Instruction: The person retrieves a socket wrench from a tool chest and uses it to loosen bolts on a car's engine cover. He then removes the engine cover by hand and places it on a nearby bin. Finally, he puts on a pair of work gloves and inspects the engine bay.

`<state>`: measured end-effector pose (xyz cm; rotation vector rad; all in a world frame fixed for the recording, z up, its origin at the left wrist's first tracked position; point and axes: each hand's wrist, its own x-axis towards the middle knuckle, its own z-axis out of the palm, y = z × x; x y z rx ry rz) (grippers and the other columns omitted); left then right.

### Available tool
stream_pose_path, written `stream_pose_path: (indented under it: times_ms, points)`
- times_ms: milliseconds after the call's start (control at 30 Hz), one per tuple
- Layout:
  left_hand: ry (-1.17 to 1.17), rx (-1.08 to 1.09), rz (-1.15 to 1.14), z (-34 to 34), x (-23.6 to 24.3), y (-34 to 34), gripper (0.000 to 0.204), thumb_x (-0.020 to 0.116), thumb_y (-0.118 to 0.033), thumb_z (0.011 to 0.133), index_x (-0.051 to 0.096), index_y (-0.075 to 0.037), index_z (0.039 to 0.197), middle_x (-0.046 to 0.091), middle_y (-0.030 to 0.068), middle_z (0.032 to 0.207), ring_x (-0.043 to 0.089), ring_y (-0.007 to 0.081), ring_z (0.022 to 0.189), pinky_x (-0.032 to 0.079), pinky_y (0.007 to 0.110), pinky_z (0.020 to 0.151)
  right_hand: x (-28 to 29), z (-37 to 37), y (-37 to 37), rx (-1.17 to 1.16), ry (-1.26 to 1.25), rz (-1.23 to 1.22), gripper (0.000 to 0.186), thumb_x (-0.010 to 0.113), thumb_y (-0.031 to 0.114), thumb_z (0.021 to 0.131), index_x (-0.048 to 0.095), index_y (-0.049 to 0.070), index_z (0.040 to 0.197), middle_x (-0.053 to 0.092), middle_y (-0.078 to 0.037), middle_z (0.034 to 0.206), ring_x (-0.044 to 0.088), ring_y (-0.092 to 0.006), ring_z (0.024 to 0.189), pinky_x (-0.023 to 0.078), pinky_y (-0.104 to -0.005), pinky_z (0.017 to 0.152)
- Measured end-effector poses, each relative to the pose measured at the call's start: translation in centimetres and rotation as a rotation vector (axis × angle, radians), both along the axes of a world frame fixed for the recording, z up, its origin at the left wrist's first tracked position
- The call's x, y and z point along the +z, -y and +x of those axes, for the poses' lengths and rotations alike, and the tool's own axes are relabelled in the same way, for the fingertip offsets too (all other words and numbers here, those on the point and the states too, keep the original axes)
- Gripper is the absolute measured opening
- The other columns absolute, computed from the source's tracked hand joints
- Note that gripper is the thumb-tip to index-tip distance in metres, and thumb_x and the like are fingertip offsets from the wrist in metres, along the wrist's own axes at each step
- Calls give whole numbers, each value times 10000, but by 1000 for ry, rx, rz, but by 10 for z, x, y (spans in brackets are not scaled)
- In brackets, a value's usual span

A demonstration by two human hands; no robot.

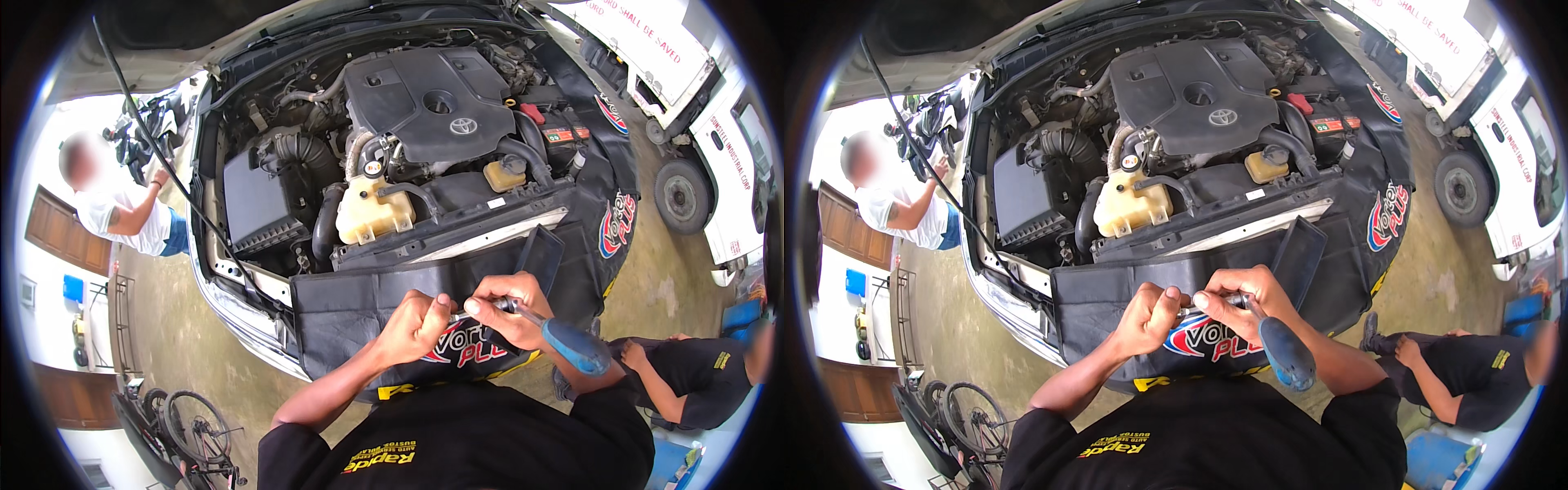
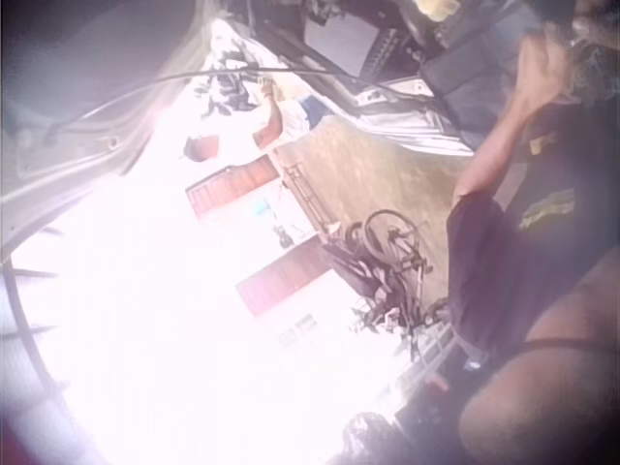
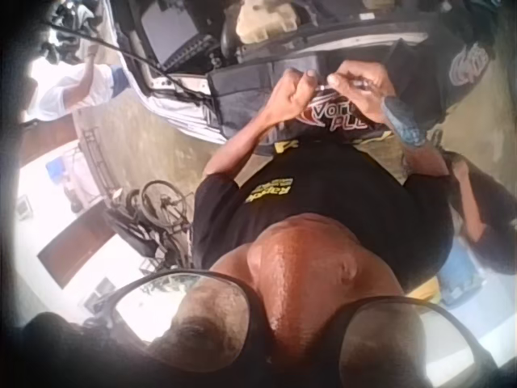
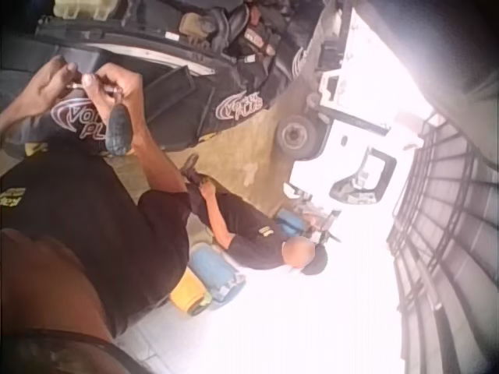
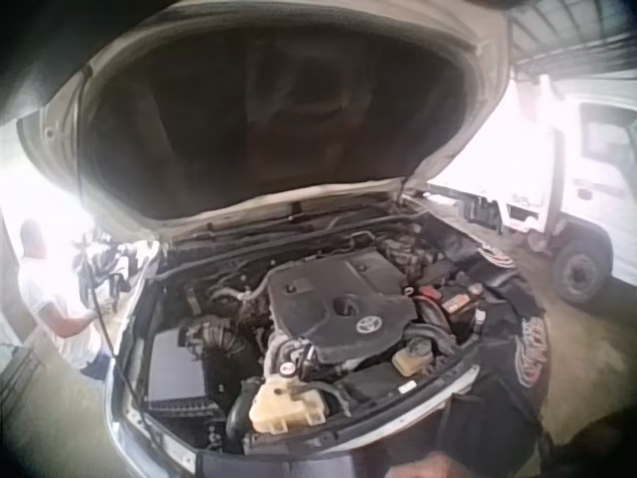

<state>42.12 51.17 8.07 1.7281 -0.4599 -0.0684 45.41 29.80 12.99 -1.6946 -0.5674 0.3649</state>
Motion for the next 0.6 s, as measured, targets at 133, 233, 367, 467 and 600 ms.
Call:
stream_pose_path:
  times_ms: [133,233,367,467,600]
  points:
    - [12,39,14,21,-7,-7,503,446,-213,1094,418,8,643,319,156,532,322,276,431,293,438,453,-6,16,-11,-4,-17,-45,295,726,230,990,668,4,810,560,13,618,458,-32,581,347,-262,520]
    - [-84,192,96,68,2,-18,558,462,-307,1105,532,46,679,457,211,520,426,289,442,371,451,476,-18,69,-22,-9,165,-106,295,705,252,1002,650,24,823,573,5,710,476,-44,678,383,-269,588]
    - [240,619,186,203,3,-70,515,454,-446,1110,640,33,1067,684,267,933,680,349,854,522,415,768,-22,184,-74,-240,177,-67,244,721,221,970,698,-7,887,627,-33,690,544,-111,661,457,-326,626]
    - [159,510,-519,275,47,-105,844,272,-688,1064,567,34,1385,616,206,1377,554,310,1313,389,492,1157,-14,296,-122,-376,436,-505,267,703,252,957,737,-12,949,730,-215,850,717,-363,817,538,-454,736]
    - [199,307,-1110,396,43,-146,756,348,-649,1066,542,26,1345,607,208,1368,512,324,1363,375,554,1177,-27,437,-191,-479,497,-698,252,688,225,929,762,7,1032,730,-273,1082,701,-443,1078,567,-501,927]
